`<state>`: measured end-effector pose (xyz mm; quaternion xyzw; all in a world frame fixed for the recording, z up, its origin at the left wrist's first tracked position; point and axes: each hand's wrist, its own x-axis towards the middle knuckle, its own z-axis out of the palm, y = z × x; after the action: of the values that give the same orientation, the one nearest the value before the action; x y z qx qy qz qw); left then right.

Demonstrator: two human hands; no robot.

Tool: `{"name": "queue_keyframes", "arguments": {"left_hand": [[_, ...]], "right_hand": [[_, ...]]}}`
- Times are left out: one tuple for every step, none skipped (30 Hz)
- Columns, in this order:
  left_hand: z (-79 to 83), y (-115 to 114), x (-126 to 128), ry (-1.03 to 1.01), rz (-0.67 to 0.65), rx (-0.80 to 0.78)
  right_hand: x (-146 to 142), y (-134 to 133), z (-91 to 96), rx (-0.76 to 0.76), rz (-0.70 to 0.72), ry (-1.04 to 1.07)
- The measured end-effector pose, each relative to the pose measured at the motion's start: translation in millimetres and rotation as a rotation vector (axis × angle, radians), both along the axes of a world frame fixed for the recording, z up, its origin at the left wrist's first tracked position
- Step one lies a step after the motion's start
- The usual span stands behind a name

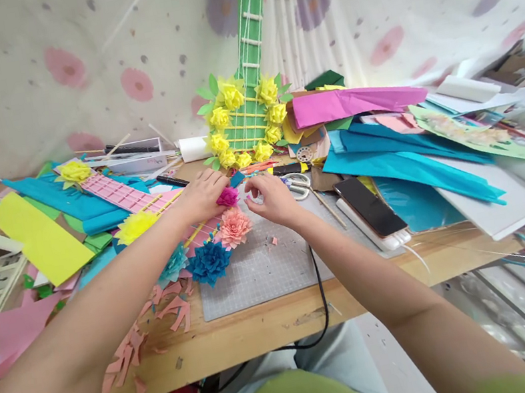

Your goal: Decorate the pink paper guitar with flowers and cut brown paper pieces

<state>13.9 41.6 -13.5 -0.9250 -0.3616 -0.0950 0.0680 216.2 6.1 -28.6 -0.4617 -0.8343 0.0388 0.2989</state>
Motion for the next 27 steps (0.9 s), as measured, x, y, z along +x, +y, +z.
{"name": "queue_keyframes", "arguments": {"left_hand": [[1.5, 0, -2, -0.014, 0.007, -0.004], [3.0, 1, -4, -0.027, 0.013, -0.007], [4.6, 1, -7, -0.038, 0.019, -0.010], [6.4, 1, -10, -0.049, 0.026, -0.012], [8.4, 1, -14, -0.061, 0.032, -0.012], [10.7, 2, -18, -0.073, 0.035, -0.010], [13.3, 2, -22, -0.088, 0.038, -0.006], [16.2, 2, -26, -0.110, 0.047, 0.000], [19.3, 1, -30, -0.142, 0.063, 0.005], [22.7, 1, -34, -0.186, 0.091, 0.006], [26.1, 1, -38, -0.243, 0.139, 0.006], [29.6, 0, -41, -0.317, 0.213, 0.005], [32.8, -1, -45, -0.404, 0.308, 0.006], [35.9, -2, -48, -0.494, 0.414, 0.005], [38.5, -4, -51, -0.576, 0.519, 0.002], [40.8, -6, -54, -0.642, 0.610, -0.008], [42.6, -8, -57, -0.686, 0.680, -0.026], [43.8, -10, -59, -0.707, 0.730, -0.052], [44.4, -13, -62, -0.707, 0.767, -0.083], [44.4, -15, -64, -0.689, 0.797, -0.121], [43.8, -17, -65, -0.658, 0.823, -0.167], [42.6, -19, -66, -0.618, 0.848, -0.220], [41.0, -21, -66, -0.568, 0.872, -0.273], [38.9, -22, -66, -0.508, 0.890, -0.320], [36.5, -23, -64, -0.446, 0.898, -0.350], [33.9, -24, -61, -0.383, 0.896, -0.360], [31.2, -24, -58, -0.325, 0.886, -0.350]], "right_hand": [[4, -3, -0.5, 0.002, 0.005, 0.011], [8, -6, -1.1, 0.005, 0.012, 0.023], [12, -10, -1.8, 0.010, 0.018, 0.039], [16, -13, -2.6, 0.015, 0.022, 0.057], [20, -16, -3.4, 0.021, 0.024, 0.077], [24, -19, -4.2, 0.028, 0.021, 0.101], [29, -22, -5.2, 0.034, 0.018, 0.129], [34, -25, -6.2, 0.043, 0.006, 0.166], [38, -28, -7.5, 0.058, -0.018, 0.217], [43, -30, -9.1, 0.078, -0.056, 0.283], [48, -32, -11.2, 0.103, -0.106, 0.362], [53, -33, -13.9, 0.127, -0.165, 0.451], [58, -33, -17.3, 0.146, -0.228, 0.544], [62, -32, -21.5, 0.158, -0.290, 0.635], [66, -30, -26.5, 0.158, -0.343, 0.715], [70, -27, -32.2, 0.150, -0.391, 0.785], [73, -24, -38.5, 0.138, -0.429, 0.840], [75, -20, -45.1, 0.123, -0.458, 0.883], [76, -17, -51.7, 0.110, -0.481, 0.913], [77, -14, -58.0, 0.093, -0.493, 0.929], [78, -11, -63.7, 0.068, -0.498, 0.934], [78, -8, -68.5, 0.038, -0.496, 0.930], [77, -7, -72.2, 0.002, -0.485, 0.917], [77, -6, -74.9, -0.037, -0.469, 0.897], [76, -6, -76.5, -0.075, -0.450, 0.870], [76, -6, -77.3, -0.106, -0.428, 0.842], [75, -6, -77.3, -0.132, -0.406, 0.812]]}}
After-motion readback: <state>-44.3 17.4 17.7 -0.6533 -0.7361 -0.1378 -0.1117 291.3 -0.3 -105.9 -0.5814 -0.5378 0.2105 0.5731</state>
